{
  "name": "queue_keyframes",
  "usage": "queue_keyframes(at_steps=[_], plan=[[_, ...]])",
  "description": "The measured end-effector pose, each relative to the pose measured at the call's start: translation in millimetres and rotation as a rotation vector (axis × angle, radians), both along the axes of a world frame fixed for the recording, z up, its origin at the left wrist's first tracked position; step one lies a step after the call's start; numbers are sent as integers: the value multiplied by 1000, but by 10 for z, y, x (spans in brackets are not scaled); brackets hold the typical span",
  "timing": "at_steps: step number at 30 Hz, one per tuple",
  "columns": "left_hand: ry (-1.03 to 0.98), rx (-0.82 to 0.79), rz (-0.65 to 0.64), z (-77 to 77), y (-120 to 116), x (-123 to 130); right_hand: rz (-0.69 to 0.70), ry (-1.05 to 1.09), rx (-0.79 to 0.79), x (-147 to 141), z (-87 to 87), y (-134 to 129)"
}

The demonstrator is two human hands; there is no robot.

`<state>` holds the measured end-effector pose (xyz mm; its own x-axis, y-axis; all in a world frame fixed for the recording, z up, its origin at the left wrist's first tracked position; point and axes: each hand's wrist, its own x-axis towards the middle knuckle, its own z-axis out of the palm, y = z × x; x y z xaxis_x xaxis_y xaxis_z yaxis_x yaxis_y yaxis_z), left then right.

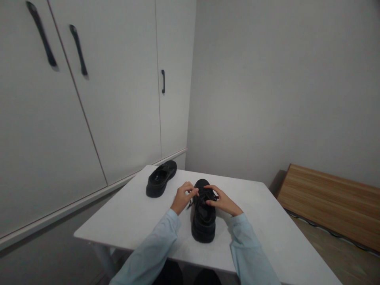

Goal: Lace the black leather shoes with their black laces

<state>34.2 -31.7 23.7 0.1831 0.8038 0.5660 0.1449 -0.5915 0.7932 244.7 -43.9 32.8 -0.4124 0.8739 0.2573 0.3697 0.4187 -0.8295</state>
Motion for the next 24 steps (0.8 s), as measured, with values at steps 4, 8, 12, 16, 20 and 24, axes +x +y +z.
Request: queue_keyframes(at_steps=[4, 8, 12, 16, 20, 24], plan=[[69, 12, -5, -2, -9, 18, -98, 44, 24, 6, -29, 51], [102, -7, 28, -25, 11, 51, -233, 118, 78, 24, -61, 135], [107, -7, 17, -53, 32, 61, -326, 157, 49, 56, -93, 182], [104, -18, -4, -66, 33, 56, -324, 223, -26, 64, -117, 176], [135, 3, -27, -72, 26, 53, -268, 244, -93, 53, -114, 149], [151, 30, -44, -80, 25, 48, -218, 218, -82, 45, -114, 149]])
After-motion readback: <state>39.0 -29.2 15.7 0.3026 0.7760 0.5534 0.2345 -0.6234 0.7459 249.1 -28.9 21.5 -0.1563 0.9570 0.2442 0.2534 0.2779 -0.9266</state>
